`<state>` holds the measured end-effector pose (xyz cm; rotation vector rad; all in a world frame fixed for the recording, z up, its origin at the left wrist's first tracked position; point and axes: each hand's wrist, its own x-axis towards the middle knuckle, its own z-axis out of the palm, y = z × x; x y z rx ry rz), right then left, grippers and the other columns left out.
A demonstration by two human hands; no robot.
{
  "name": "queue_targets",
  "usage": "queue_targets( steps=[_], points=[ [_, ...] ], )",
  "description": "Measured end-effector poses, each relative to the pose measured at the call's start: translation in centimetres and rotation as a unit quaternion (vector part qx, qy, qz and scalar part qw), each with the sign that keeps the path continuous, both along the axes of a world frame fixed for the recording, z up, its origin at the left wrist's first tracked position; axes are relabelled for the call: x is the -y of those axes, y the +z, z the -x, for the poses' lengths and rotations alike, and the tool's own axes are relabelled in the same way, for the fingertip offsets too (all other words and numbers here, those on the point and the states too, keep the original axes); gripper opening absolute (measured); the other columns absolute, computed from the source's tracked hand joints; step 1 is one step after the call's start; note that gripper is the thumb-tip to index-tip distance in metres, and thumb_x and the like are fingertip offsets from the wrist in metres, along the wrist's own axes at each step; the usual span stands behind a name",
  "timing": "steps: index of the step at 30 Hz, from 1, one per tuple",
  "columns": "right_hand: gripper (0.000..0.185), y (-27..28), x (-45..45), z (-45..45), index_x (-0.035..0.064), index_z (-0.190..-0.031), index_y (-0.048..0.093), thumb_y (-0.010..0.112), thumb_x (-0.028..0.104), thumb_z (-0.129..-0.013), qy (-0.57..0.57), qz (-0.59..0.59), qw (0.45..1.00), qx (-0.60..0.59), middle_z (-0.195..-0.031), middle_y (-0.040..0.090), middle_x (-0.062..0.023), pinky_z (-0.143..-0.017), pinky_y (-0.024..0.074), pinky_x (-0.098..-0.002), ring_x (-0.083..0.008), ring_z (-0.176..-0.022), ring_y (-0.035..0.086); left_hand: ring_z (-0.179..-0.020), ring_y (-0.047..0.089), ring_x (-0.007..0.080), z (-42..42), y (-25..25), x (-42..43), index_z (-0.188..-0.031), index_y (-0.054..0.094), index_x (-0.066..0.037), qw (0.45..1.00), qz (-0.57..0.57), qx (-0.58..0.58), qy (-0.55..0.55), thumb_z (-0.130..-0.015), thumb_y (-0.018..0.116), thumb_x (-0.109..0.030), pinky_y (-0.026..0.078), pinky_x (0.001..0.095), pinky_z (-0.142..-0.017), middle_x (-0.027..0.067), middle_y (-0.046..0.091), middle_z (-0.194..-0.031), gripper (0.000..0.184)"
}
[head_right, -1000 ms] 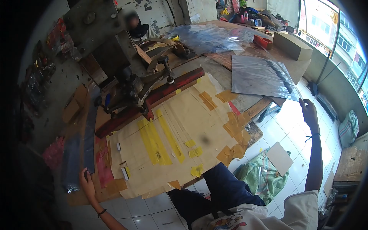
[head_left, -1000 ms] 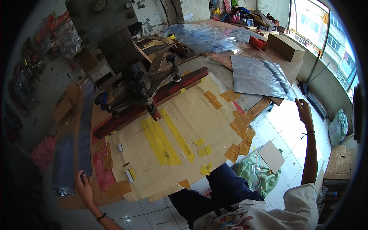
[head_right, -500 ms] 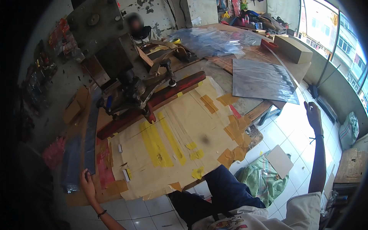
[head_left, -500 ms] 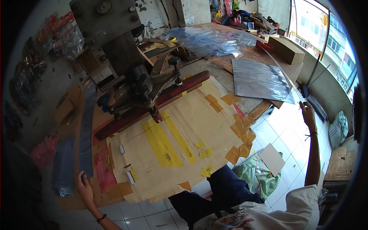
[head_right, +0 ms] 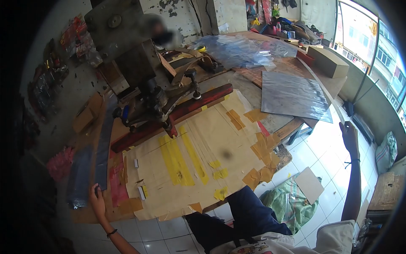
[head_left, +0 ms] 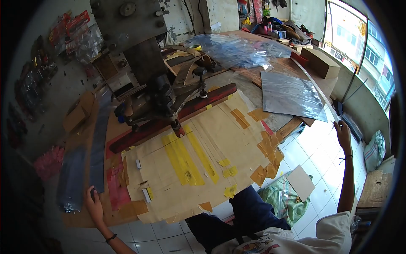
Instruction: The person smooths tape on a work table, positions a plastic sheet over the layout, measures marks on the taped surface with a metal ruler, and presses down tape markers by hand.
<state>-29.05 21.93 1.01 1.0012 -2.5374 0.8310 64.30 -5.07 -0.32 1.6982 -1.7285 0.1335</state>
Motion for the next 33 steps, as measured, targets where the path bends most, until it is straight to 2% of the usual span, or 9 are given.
queue_targets(
  steps=[6,10,14,18,19,22,27,28,33],
  points=[
    [0.046,2.5,7.3,4.0,-0.0064,-0.093,0.062,0.065,0.039,-0.093,0.015,-0.009,0.998,-0.052,-0.077,0.064,-0.024,-0.069,0.0462,-0.044,-0.0386,-0.072,0.062,-0.107,0.061,0.0367,0.0,0.2,-0.1,-0.114,0.062,0.0,1.0,0.002,0.01,-0.001,-0.097,0.056,-0.01,0.046,0.0421,-0.095,0.0201,0.064,-0.113,0.021],
    [0.044,3.3,15.1,7.3,-0.0057,-0.094,0.063,0.064,0.038,-0.093,0.029,-0.032,0.991,-0.123,-0.089,0.066,-0.0298,-0.077,0.0492,-0.0499,-0.0449,-0.092,0.066,-0.107,0.062,0.0367,0.2,0.0,-0.1,-0.114,0.063,-0.001,1.0,0.015,0.011,-0.001,-0.097,0.056,-0.009,0.046,0.0422,-0.094,0.0202,0.065,-0.113,0.02],
    [0.037,0.5,21.9,11.5,-0.0011,-0.101,0.067,0.067,0.034,-0.09,-0.007,-0.101,0.976,-0.19,-0.106,0.066,-0.0245,-0.082,0.0541,-0.0498,-0.0419,-0.093,0.068,-0.106,0.062,0.037,1.0,0.6,-0.7,-0.113,0.063,-0.001,1.0,0.011,0.016,0.018,-0.096,0.057,-0.008,0.047,0.0421,-0.093,0.0199,0.065,-0.111,0.02],
    [0.029,-0.7,27.6,12.9,0.0065,-0.112,0.067,0.065,0.025,-0.089,-0.076,-0.119,0.983,-0.118,-0.122,0.06,-0.0188,-0.088,0.0549,-0.0461,-0.0363,-0.11,0.063,-0.105,0.062,0.0371,2.0,1.3,-0.7,-0.109,0.064,-0.001,0.999,0.006,0.031,0.028,-0.094,0.057,-0.006,0.047,0.0424,-0.092,0.019,0.065,-0.109,0.017],
    [0.026,-0.6,28.5,12.6,0.0092,-0.114,0.066,0.06,0.02,-0.091,-0.093,-0.131,0.98,-0.116,-0.125,0.058,-0.0157,-0.092,0.0532,-0.0462,-0.0329,-0.12,0.058,-0.105,0.062,0.037,2.1,1.2,-0.7,-0.108,0.064,-0.001,0.999,0.008,0.035,0.037,-0.094,0.057,-0.006,0.047,0.0423,-0.092,0.0188,0.065,-0.107,0.017],
    [0.028,-2.1,31.4,12.3,0.0123,-0.114,0.069,0.049,0.021,-0.097,-0.138,-0.107,0.972,-0.157,-0.126,0.059,-0.0131,-0.093,0.0508,-0.0469,-0.0306,-0.122,0.056,-0.104,0.062,0.0366,1.6,1.2,-0.3,-0.106,0.063,-0.001,0.997,0.012,0.059,0.047,-0.091,0.058,-0.004,0.047,0.0419,-0.092,0.0181,0.065,-0.104,0.016],
    [0.035,-0.4,34.5,11.5,0.0123,-0.122,0.066,0.041,0.024,-0.101,-0.171,-0.228,0.956,-0.071,-0.131,0.058,-0.0108,-0.086,0.0511,-0.0503,-0.0295,-0.124,0.054,-0.1,0.061,0.0355,-0.1,0.6,0.7,-0.103,0.064,-0.001,0.996,0.004,0.079,0.028,-0.088,0.058,-0.002,0.047,0.0416,-0.09,0.0176,0.064,-0.102,0.016],
    [0.038,-0.1,35.0,12.4,0.0126,-0.13,0.063,0.04,0.026,-0.102,-0.165,-0.267,0.948,-0.053,-0.129,0.058,-0.0078,-0.077,0.0531,-0.0506,-0.027,-0.122,0.053,-0.098,0.061,0.0352,-0.7,0.3,1.0,-0.102,0.064,-0.001,0.997,-0.017,0.071,0.024,-0.088,0.058,-0.003,0.046,0.0419,-0.09,0.0179,0.064,-0.101,0.015],
    [0.038,0.7,34.9,9.4,0.0129,-0.13,0.063,0.043,0.026,-0.1,-0.121,-0.175,0.977,-0.029,-0.138,0.054,-0.0147,-0.102,0.0391,-0.0562,-0.0329,-0.134,0.045,-0.088,0.061,0.0378,-4.0,2.7,5.0,-0.09,0.068,0.001,0.987,-0.117,0.088,0.061,-0.088,0.061,-0.012,0.047,0.0445,-0.083,0.0215,0.064,-0.093,0.015]
  ],
)
